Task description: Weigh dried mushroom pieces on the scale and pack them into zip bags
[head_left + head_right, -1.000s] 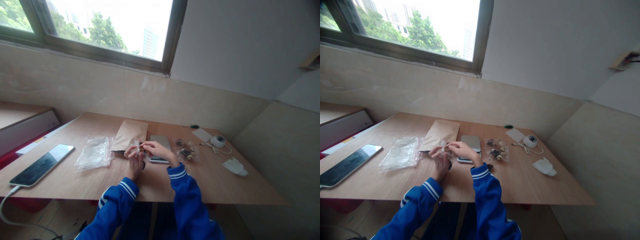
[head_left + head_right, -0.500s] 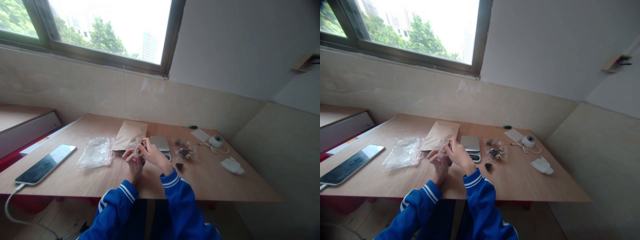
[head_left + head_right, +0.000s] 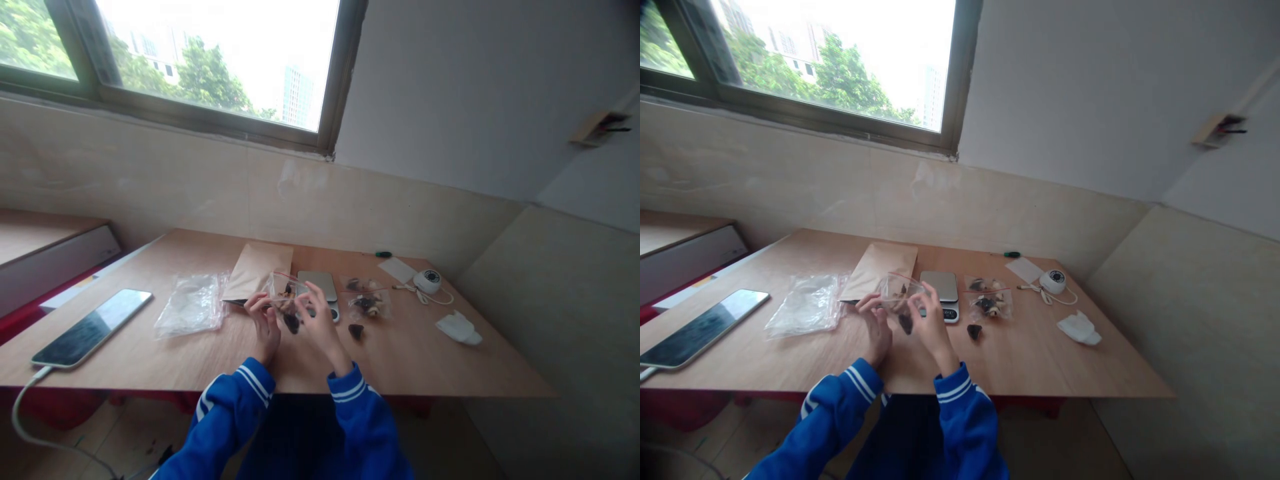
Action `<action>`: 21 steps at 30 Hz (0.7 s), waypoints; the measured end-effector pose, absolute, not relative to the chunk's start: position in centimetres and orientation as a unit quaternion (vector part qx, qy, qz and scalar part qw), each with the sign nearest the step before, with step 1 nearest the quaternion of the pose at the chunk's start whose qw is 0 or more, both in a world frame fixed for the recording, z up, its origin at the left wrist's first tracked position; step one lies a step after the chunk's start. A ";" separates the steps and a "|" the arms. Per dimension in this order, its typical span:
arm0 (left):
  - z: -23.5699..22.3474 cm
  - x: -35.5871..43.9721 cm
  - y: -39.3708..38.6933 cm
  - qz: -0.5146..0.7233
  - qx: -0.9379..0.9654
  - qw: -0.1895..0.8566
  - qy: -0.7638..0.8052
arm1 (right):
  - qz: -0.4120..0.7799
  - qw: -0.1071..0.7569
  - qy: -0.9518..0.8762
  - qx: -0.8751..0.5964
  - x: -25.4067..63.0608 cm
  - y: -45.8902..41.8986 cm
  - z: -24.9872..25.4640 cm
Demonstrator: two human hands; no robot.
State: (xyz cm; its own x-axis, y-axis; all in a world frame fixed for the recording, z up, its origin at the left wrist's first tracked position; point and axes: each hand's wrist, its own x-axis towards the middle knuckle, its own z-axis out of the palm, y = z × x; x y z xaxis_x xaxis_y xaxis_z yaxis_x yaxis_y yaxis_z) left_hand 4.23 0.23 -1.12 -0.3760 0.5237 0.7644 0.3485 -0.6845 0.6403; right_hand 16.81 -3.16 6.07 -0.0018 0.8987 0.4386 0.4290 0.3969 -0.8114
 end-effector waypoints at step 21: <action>-0.2 3.9 0.1 0.632 0.545 0.214 0.508 | 0.416 0.608 -0.513 -0.441 20.4 -3.9 2.0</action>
